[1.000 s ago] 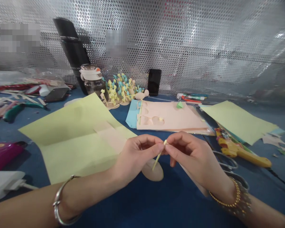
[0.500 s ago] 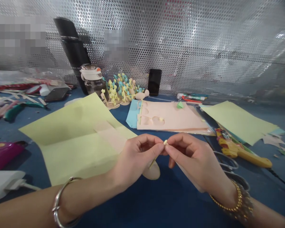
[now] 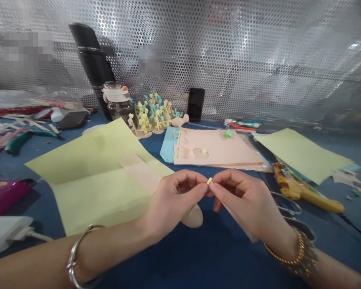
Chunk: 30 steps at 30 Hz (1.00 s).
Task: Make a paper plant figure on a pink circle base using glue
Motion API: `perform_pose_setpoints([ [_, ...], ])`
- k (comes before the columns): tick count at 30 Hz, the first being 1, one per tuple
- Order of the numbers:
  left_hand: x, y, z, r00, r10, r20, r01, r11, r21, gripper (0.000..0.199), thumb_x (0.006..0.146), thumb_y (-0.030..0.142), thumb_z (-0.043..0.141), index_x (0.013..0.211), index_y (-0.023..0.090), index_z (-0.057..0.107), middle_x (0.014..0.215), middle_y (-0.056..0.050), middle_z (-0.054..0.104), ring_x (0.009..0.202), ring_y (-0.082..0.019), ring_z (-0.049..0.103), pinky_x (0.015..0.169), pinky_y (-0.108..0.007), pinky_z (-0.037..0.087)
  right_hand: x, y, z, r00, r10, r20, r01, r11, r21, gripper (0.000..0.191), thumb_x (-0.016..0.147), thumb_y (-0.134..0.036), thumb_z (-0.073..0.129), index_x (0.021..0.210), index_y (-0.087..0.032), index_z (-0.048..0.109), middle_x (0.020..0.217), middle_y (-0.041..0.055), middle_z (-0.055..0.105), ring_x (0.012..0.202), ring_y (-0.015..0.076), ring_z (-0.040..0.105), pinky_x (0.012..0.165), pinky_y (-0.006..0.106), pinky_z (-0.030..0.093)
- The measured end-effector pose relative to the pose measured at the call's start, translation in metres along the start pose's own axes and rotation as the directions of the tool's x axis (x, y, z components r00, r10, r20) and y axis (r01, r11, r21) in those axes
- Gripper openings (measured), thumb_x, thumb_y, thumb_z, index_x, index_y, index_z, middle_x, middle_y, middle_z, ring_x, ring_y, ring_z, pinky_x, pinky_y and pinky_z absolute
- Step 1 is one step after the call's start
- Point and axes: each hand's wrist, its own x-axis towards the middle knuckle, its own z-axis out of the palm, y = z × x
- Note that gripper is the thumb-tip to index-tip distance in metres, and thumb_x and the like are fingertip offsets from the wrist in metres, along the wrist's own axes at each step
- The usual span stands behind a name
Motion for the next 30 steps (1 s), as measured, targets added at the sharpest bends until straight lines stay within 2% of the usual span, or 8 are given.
perform_pose_setpoints([
  [11, -0.0007, -0.0029, 0.0, 0.998, 0.046, -0.039, -0.044, 0.997, 0.069, 0.006, 0.08, 0.024, 0.065, 0.077, 0.018, 0.066, 0.078, 0.0, 0.071, 0.065, -0.009, 0.062, 0.056, -0.018, 0.045, 0.0004, 0.0023, 0.0038, 1.0, 0.018, -0.025, -0.016, 0.999, 0.051, 0.011, 0.084, -0.029, 0.066, 0.079, -0.02, 0.063, 0.067, -0.0039, 0.068, 0.051, 0.0057, 0.063, 0.05, 0.013, 0.053],
  [17, -0.0006, -0.002, 0.0011, 0.996, 0.066, -0.059, -0.06, 0.993, 0.101, 0.007, 0.079, 0.025, 0.066, 0.079, 0.018, 0.067, 0.072, 0.001, 0.07, 0.065, -0.01, 0.062, 0.056, -0.018, 0.045, 0.0015, -0.0015, 0.0029, 0.999, 0.023, -0.023, -0.023, 1.0, 0.003, 0.012, 0.085, -0.027, 0.063, 0.077, -0.019, 0.062, 0.063, -0.0037, 0.066, 0.051, 0.0059, 0.063, 0.05, 0.013, 0.051],
  [30, -0.0008, 0.0016, 0.0008, 0.998, 0.035, -0.053, -0.033, 0.999, 0.035, 0.008, 0.08, 0.025, 0.065, 0.079, 0.017, 0.067, 0.076, -0.001, 0.072, 0.075, -0.014, 0.068, 0.065, -0.02, 0.05, 0.0013, -0.0011, 0.0029, 0.999, -0.004, -0.033, 0.003, 0.999, -0.036, 0.009, 0.085, -0.024, 0.062, 0.078, -0.019, 0.063, 0.063, -0.0044, 0.066, 0.051, 0.0051, 0.062, 0.049, 0.011, 0.05],
])
